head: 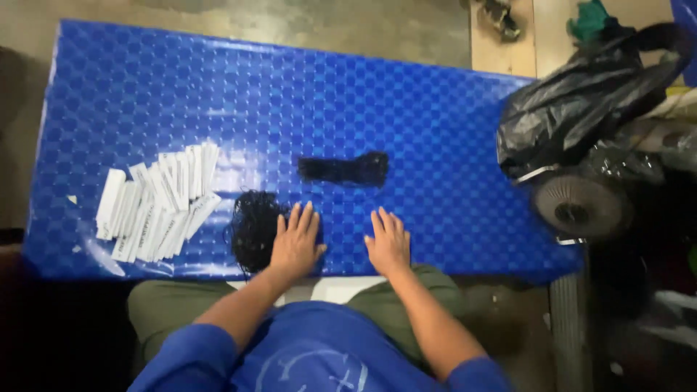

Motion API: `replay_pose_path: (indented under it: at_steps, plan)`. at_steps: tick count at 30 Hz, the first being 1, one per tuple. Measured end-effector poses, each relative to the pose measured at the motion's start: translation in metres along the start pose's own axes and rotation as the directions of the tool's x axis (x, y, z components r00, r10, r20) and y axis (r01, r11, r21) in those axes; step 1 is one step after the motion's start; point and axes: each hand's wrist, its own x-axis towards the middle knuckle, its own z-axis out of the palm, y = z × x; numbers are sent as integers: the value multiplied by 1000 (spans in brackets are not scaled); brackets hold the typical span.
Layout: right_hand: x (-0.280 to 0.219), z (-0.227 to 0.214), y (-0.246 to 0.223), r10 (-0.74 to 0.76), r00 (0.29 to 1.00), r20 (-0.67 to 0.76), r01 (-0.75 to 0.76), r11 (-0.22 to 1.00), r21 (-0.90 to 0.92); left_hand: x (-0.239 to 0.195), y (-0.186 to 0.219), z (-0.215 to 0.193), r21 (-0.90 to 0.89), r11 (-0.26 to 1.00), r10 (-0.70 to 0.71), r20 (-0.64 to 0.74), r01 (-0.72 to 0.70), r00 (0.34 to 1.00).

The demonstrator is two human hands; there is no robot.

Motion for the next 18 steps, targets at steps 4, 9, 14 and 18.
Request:
replay_pose_path:
  at_steps: [4, 9, 14, 18]
  plan:
    - [13, -18, 2, 29, 996, 80, -29, 1000, 2, 14, 1, -8, 15, 999, 29, 53, -30, 998]
    - [30, -26, 4, -18, 999, 51, 16, 999, 36, 36, 2, -20, 35, 998, 41, 170, -48, 985]
    - [38, -14, -3, -12, 1000, 12, 12, 1000, 24, 31, 4, -51, 36, 999, 2, 198, -9, 980]
    - [43, -6, -14, -6, 999, -51, 7, 1000, 18, 36, 2, -56, -42, 996, -65, 209, 76, 976]
